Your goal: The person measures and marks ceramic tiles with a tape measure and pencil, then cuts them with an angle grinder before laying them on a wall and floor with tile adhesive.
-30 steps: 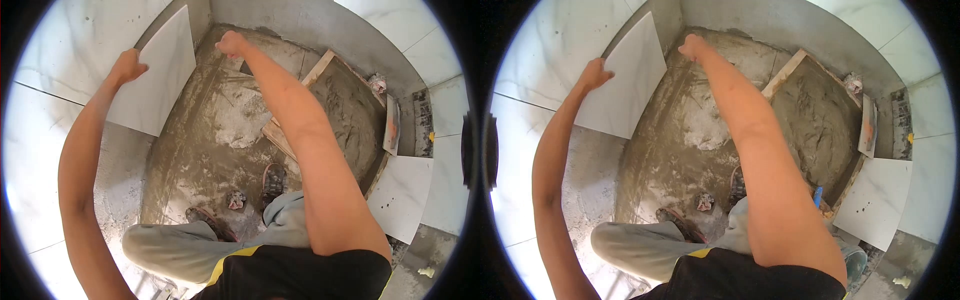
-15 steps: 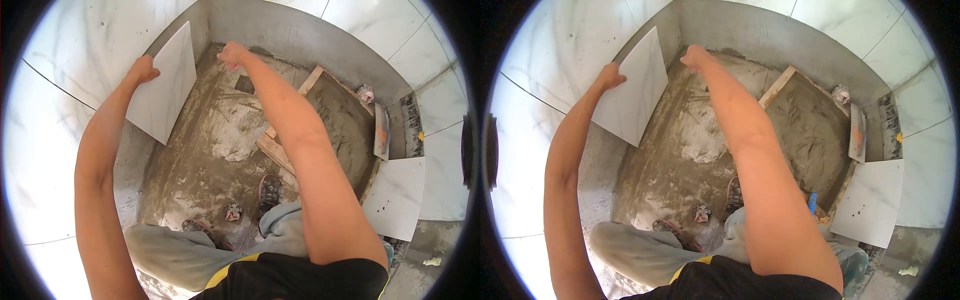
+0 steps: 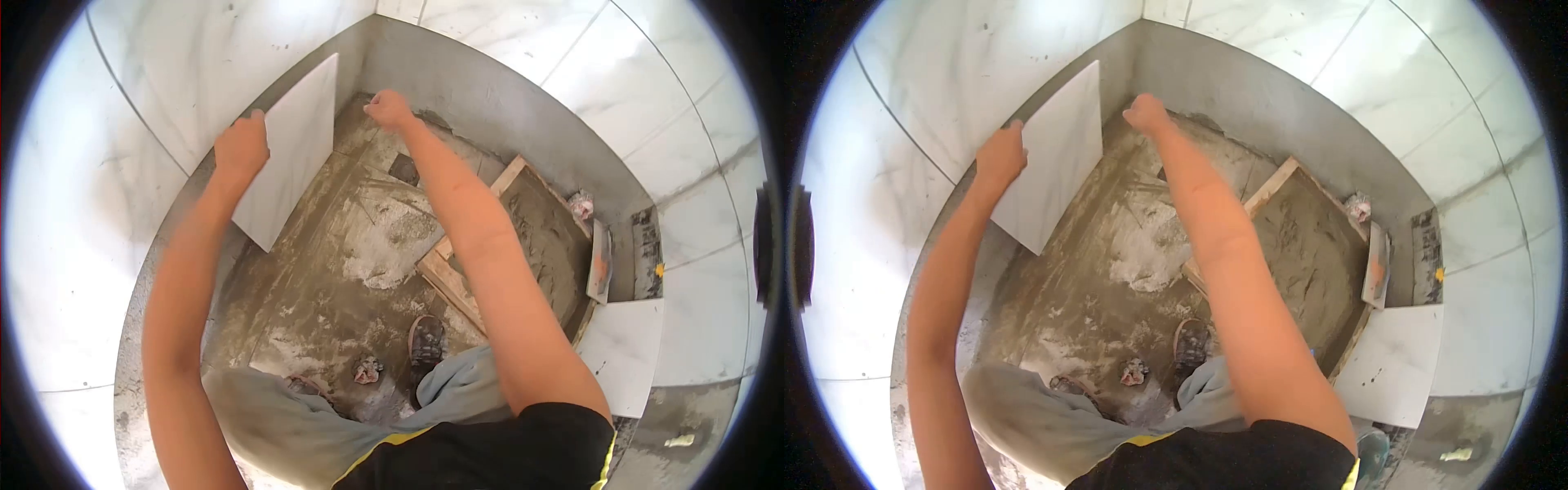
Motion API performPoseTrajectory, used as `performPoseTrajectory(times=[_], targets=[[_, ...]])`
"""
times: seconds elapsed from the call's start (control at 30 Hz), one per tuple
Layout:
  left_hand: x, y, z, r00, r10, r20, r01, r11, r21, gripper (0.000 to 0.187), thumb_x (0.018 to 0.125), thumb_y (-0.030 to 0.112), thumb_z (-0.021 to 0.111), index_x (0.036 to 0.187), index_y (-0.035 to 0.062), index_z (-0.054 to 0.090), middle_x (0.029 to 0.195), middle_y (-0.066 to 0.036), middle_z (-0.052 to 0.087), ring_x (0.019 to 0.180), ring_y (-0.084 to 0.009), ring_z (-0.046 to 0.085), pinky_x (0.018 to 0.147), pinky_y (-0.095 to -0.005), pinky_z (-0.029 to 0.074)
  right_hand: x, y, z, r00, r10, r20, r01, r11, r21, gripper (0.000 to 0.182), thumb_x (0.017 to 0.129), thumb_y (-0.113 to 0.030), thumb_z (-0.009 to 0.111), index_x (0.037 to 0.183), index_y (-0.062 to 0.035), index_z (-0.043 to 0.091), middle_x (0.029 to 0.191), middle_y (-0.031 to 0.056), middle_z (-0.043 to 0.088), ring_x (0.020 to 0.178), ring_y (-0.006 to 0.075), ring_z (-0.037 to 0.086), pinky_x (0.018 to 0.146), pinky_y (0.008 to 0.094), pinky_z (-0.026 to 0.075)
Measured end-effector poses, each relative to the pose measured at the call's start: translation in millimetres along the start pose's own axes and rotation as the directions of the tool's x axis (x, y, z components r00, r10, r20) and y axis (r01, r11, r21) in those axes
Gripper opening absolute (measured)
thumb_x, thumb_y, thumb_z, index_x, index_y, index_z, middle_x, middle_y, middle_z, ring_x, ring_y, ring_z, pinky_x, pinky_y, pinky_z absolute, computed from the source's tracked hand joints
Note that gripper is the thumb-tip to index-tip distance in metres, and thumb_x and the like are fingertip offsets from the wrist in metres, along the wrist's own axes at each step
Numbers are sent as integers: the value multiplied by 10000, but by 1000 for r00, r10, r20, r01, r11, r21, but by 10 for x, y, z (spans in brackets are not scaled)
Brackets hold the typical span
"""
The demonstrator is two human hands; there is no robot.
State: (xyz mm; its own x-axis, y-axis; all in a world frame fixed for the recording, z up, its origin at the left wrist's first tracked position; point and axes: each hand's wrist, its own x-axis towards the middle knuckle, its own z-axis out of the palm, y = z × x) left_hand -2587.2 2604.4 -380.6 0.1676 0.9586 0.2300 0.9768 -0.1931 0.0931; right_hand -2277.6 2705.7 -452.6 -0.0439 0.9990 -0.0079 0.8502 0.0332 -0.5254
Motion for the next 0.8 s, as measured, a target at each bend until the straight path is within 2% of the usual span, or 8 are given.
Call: performPoseTrajectory(times=[0.1,0.17,0.3,0.4,0.47,0.53,0.67,0.8], targets=[[-505,78,-142,986,-161,-33,158,984,-76,280,840,191,664,1083,64,608,920,-203,683,898,-400,664,774,-494,529,260,-198,150,987,-104,-122,99,994,-41,435,854,-279,673,1143,41,616,1020,185,677,851,278,684,701,381,564],[-612,92,-128,973,-216,-87,204,970,-131,273,844,198,667,1083,74,620,919,-196,685,898,-397,664,772,-494,527,264,-514,15,983,180,22,-172,883,438,606,845,-257,680,1344,7,460,1299,175,549,1093,308,603,785,430,557],[-720,76,-219,932,-340,-124,312,929,-201,248,833,243,703,1033,98,685,928,-148,702,898,-362,665,756,-455,517,747,-537,343,960,227,-164,-61,742,668,616,785,-183,623,1352,5,473,1301,191,550,1100,329,592,840,479,540],[-786,-193,59,894,-316,-316,211,922,-326,250,819,239,722,1017,87,710,942,-155,705,887,-351,669,772,-403,517,993,-398,483,996,85,7,-61,649,758,568,842,-230,641,1360,-76,469,1310,113,540,1158,276,535,832,440,520],[-829,-288,83,889,-357,-288,183,851,-492,290,800,238,745,1027,60,714,966,-166,711,881,-336,677,782,-379,510,1040,-406,598,998,22,54,-56,630,775,495,835,-256,634,1296,-104,539,1221,96,585,1105,238,543,801,423,514],[-872,-414,192,831,-401,-385,141,822,-552,297,816,245,739,1010,23,711,852,-122,707,785,-235,663,743,-337,498,1196,-428,721,999,8,53,-47,609,792,440,827,-277,638,1224,-96,582,1107,83,613,1026,214,559,775,403,513],[-989,-478,212,768,-630,-116,409,622,-667,285,906,269,672,1005,2,672,795,-29,624,765,-97,578,681,-273,474,1597,-398,1008,989,-66,-130,136,735,664,369,835,-285,675,1102,-33,636,981,83,654,884,205,604,756,356,509],[-1027,-703,522,787,-617,-30,307,433,-847,268,970,230,589,1094,-5,620,916,-41,629,849,-118,593,701,-281,500,1499,-373,950,974,-125,-191,223,698,681,416,840,-271,703,1162,-18,633,1045,113,673,929,209,620,795,339,503]])
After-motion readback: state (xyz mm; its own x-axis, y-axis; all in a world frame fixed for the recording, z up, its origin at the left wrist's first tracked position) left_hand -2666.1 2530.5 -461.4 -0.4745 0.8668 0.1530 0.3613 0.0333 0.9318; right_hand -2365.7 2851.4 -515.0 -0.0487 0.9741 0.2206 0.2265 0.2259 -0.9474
